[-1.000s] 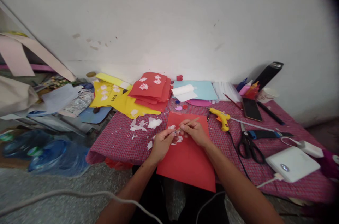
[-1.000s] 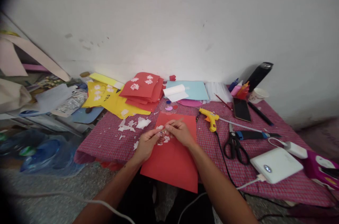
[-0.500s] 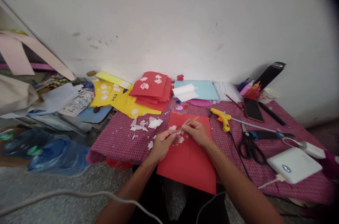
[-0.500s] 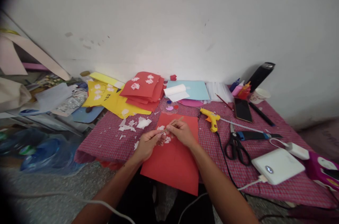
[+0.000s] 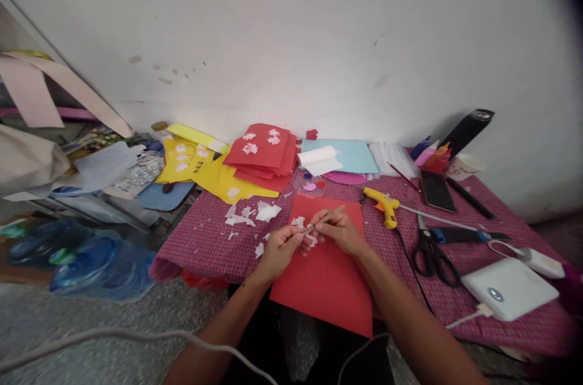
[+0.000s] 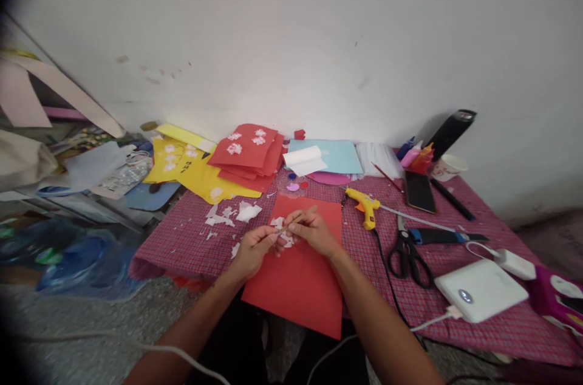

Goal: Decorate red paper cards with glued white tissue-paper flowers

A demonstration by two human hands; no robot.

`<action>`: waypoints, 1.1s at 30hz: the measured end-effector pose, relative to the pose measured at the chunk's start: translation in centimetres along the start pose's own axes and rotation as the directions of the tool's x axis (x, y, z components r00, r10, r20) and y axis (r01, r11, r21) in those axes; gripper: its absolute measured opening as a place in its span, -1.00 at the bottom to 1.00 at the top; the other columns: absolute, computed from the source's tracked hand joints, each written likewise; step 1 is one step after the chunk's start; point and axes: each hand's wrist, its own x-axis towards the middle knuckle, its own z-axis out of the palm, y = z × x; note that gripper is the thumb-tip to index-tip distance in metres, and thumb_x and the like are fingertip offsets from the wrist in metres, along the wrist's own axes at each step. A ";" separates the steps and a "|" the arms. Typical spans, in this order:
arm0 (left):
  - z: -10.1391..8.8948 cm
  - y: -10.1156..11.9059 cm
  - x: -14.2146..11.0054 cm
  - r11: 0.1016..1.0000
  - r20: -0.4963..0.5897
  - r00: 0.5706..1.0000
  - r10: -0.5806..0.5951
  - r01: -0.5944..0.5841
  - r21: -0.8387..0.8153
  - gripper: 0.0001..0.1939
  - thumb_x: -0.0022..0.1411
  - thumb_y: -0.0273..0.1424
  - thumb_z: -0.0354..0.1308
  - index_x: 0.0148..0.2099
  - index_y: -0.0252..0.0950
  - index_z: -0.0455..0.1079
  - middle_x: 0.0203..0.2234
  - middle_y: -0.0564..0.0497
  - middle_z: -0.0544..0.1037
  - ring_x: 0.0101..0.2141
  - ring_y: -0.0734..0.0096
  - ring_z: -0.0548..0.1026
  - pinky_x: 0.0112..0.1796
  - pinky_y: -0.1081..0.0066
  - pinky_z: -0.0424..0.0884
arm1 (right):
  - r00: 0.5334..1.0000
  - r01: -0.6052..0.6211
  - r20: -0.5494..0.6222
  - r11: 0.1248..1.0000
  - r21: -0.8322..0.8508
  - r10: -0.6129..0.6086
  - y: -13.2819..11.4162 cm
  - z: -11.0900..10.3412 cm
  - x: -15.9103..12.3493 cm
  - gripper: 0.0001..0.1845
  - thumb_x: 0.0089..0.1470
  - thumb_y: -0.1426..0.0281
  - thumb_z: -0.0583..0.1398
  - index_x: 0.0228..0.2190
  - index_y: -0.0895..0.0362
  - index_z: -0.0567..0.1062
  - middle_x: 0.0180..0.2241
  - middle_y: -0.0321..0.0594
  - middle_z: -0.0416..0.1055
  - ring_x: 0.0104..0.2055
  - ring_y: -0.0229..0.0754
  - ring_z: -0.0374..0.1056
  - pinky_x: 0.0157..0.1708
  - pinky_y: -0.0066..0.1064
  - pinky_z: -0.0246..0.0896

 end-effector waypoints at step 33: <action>0.6 0.5 -0.1 0.997 -0.032 0.999 0.007 -0.005 0.072 -0.66 0.24 -0.19 0.21 -0.10 -0.36 0.51 -0.35 -0.09 0.63 -0.41 0.38 0.55 -0.41 0.41 0.49 | 0.997 -0.009 -0.077 0.990 -0.140 -0.002 -0.7 1.0 0.3 -0.65 0.14 0.11 0.26 -0.46 0.14 0.56 -0.49 -0.24 0.49 -0.56 -0.28 0.32 -0.54 -0.43 0.24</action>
